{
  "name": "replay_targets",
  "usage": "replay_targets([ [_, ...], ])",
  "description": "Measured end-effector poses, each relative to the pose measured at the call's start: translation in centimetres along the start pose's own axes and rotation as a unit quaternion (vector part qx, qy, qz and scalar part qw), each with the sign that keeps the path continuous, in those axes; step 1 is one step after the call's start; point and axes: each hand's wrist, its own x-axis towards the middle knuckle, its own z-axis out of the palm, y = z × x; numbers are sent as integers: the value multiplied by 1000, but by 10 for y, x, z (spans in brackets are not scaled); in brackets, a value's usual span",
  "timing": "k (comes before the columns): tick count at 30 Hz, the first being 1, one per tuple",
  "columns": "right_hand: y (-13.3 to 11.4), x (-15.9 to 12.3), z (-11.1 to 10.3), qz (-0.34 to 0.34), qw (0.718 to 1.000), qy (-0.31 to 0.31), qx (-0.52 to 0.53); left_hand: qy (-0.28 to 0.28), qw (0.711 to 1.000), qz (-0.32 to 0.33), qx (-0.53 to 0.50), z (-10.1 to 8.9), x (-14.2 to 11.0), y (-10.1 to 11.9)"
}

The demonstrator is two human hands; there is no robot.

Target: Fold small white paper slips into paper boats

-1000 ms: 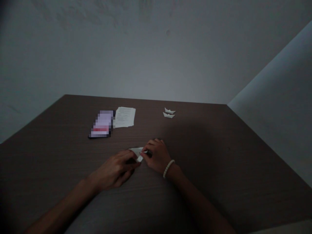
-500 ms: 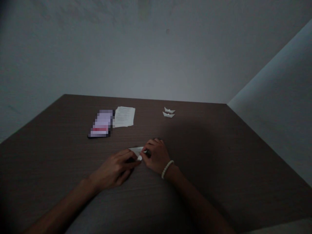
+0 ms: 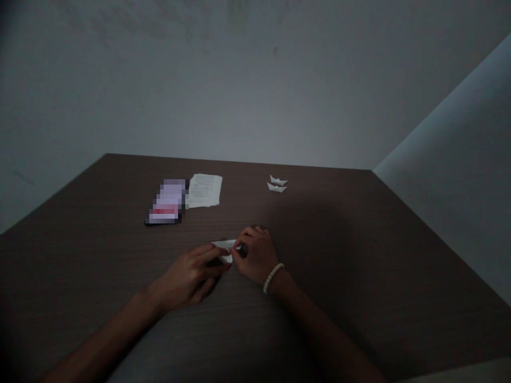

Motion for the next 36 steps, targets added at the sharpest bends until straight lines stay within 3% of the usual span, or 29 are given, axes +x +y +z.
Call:
replay_targets([
  [14,2,0,3,18,999,41,11,-10,999,24,20,1,-1,-2],
  [32,2,0,2,27,999,24,8,-16,999,12,28,1,-1,-1],
  [36,4,0,-6,28,999,25,17,-22,1000,-1,14,-2,0,1],
])
